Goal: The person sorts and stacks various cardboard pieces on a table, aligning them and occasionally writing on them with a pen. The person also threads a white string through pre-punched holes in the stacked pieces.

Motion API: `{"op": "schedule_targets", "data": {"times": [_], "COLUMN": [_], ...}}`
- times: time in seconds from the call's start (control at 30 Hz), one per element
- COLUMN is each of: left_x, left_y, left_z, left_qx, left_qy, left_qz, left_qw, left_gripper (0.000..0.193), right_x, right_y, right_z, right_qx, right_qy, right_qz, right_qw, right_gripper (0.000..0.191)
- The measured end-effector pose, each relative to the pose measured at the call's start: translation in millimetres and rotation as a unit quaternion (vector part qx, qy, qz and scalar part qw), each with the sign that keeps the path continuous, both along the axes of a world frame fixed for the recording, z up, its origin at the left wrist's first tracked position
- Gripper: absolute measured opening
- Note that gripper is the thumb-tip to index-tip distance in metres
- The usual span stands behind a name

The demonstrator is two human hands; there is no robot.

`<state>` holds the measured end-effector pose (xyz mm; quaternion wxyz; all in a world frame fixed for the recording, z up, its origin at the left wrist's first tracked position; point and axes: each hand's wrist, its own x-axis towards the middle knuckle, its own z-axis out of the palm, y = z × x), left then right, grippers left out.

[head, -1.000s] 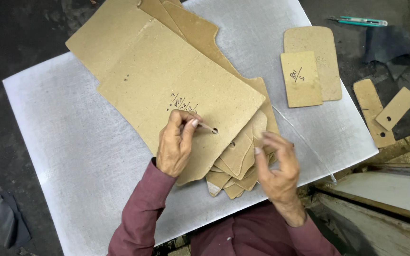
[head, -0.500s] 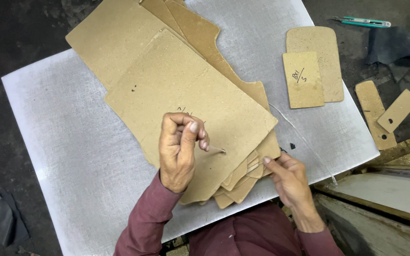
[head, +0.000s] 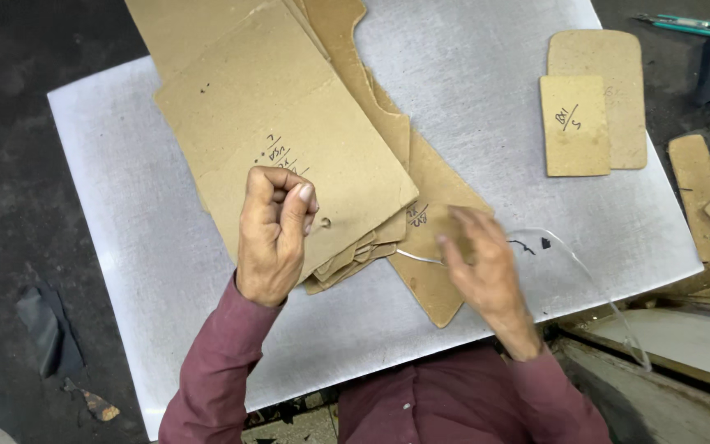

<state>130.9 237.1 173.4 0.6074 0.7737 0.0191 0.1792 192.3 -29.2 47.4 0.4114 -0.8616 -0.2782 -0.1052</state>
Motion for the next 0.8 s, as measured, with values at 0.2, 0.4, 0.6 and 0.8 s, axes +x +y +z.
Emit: {"op": "schedule_targets", "data": {"times": [0.2, 0.4, 0.6, 0.8], "left_x": [-5.8, 8.7, 3.9, 25.7], "left_y": [34.1, 39.3, 33.5, 20.9], "left_z": [-21.5, -46.7, -66.9, -63.9], "left_qx": [0.257, 0.544, 0.462, 0.289], "left_qy": [0.089, 0.207, 0.186, 0.361], "left_qz": [0.061, -0.094, -0.077, -0.054], "left_qw": [0.96, 0.807, 0.864, 0.885], "left_gripper": [0.025, 0.029, 0.018, 0.031], "right_x": [-19.5, -56.9, -97.2, -96.4], "right_y": [-77.5, -73.5, -65.2, -78.2], "right_z": [-20.1, -13.6, -21.2, -45.1], "right_qx": [-0.266, -0.06, -0.114, -0.11], "right_qy": [-0.068, 0.075, 0.024, 0.132], "right_qz": [-0.146, -0.107, -0.046, -0.033], "right_qw": [0.95, 0.99, 0.992, 0.985], "right_gripper": [0.043, 0.028, 0.029, 0.012]}}
